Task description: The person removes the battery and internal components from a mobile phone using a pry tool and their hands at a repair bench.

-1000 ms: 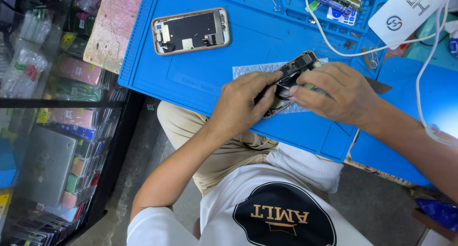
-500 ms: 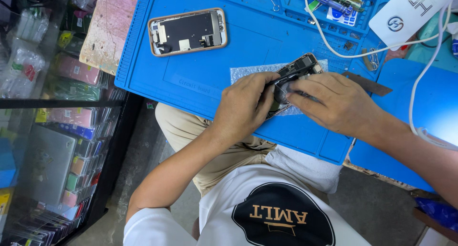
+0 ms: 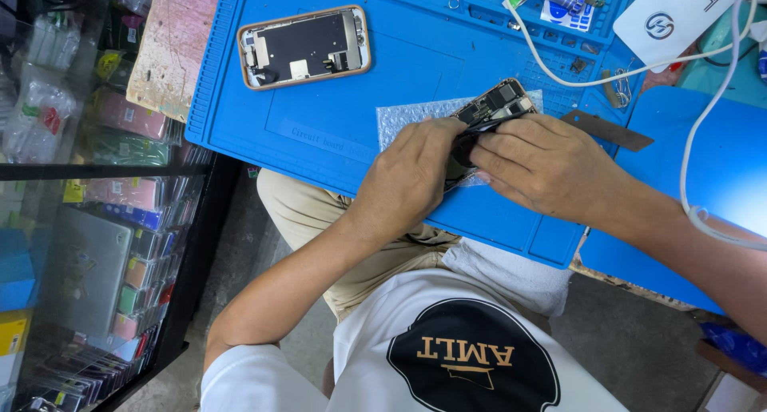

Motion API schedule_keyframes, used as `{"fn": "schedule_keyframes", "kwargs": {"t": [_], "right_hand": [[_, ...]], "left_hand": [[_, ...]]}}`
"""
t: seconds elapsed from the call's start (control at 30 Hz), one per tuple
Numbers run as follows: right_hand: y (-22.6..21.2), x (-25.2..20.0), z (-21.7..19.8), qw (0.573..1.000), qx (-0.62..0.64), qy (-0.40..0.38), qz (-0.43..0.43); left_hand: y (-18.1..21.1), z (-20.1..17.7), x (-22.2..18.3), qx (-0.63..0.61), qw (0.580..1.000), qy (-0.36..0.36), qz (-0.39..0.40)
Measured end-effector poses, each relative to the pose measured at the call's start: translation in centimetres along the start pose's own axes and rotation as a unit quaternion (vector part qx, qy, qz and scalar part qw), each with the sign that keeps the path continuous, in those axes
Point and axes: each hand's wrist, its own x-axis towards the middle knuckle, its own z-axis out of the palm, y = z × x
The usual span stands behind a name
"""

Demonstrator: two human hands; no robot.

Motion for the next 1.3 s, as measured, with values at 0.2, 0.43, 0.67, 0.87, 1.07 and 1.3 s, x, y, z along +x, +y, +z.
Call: {"fn": "schedule_keyframes", "kwargs": {"t": [0.2, 0.43, 0.67, 0.87, 1.07, 1.3], "right_hand": [[-0.2, 0.1, -0.1, 1.000, 0.003, 0.002, 0.002], [-0.3, -0.1, 0.0, 1.000, -0.010, 0.003, 0.000], [-0.5, -0.2, 0.0, 0.999, -0.032, -0.006, -0.004], [-0.8, -0.1, -0.3, 0.999, -0.052, -0.016, -0.007], [-1.2, -0.2, -0.3, 0.996, -0.087, -0.022, -0.014], [-1.4, -0.4, -0.2, 0.995, -0.101, -0.018, -0.013]], "left_hand": [[-0.3, -0.5, 0.5, -0.001, 0.998, -0.045, -0.037], [-0.2, -0.2, 0.1, 0.093, 0.993, -0.040, 0.052], [0.8, -2.3, 0.2, 0.138, 0.983, -0.108, 0.048], [-0.2, -1.8, 0.1, 0.174, 0.975, -0.115, 0.073], [-1.3, -1.0, -0.5, 0.205, 0.969, -0.069, 0.119], [-1.6, -0.6, -0.3, 0.190, 0.974, -0.059, 0.108]]}}
